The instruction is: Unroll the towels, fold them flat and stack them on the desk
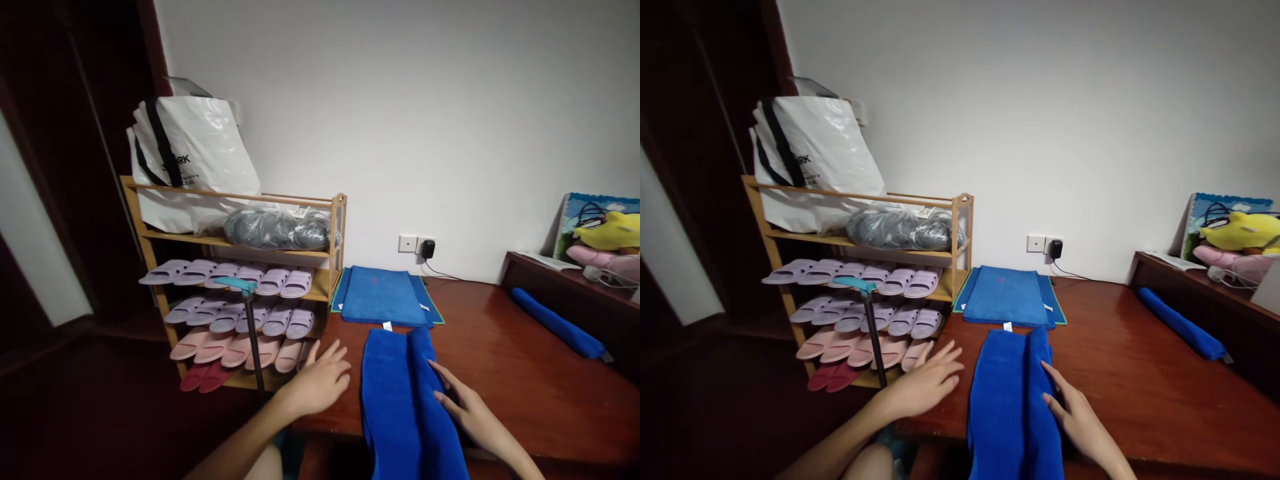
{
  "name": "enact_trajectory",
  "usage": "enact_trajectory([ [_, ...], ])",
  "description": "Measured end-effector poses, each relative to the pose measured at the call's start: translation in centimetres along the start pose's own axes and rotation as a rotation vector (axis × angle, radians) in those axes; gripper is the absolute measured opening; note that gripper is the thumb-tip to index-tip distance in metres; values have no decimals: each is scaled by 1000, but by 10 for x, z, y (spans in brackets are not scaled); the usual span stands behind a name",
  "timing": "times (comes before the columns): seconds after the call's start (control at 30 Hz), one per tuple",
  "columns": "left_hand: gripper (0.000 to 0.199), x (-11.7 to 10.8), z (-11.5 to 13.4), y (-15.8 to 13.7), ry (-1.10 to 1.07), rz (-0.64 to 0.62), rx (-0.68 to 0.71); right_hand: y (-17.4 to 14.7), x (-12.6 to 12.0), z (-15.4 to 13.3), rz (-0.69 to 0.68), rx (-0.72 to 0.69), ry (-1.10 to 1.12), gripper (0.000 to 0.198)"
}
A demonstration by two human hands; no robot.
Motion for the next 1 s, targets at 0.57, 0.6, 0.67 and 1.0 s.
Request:
enact_trajectory([
  [0.57, 69, 32, 34, 9, -37, -167, 266, 20, 24, 7, 361, 196, -466, 62],
  [0.6, 69, 29, 31, 6, -32, -177, 263, 21, 24, 5, 353, 185, -467, 60],
  [0.67, 69, 22, 28, 3, -19, -206, 265, 23, 25, 0, 336, 178, -483, 56],
  [1.0, 56, 37, 50, 58, 37, 68, 187, 34, 40, -29, 451, 133, -676, 56],
])
Point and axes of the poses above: each hand's wrist, its own y-axis towards the middle knuckle, its own x-axis out of the palm, z = x × y, the point moved 3 cm from there along y, towards the middle knuckle, and after that the axes turned 10 degrees about -z, right-handed, at the moved point
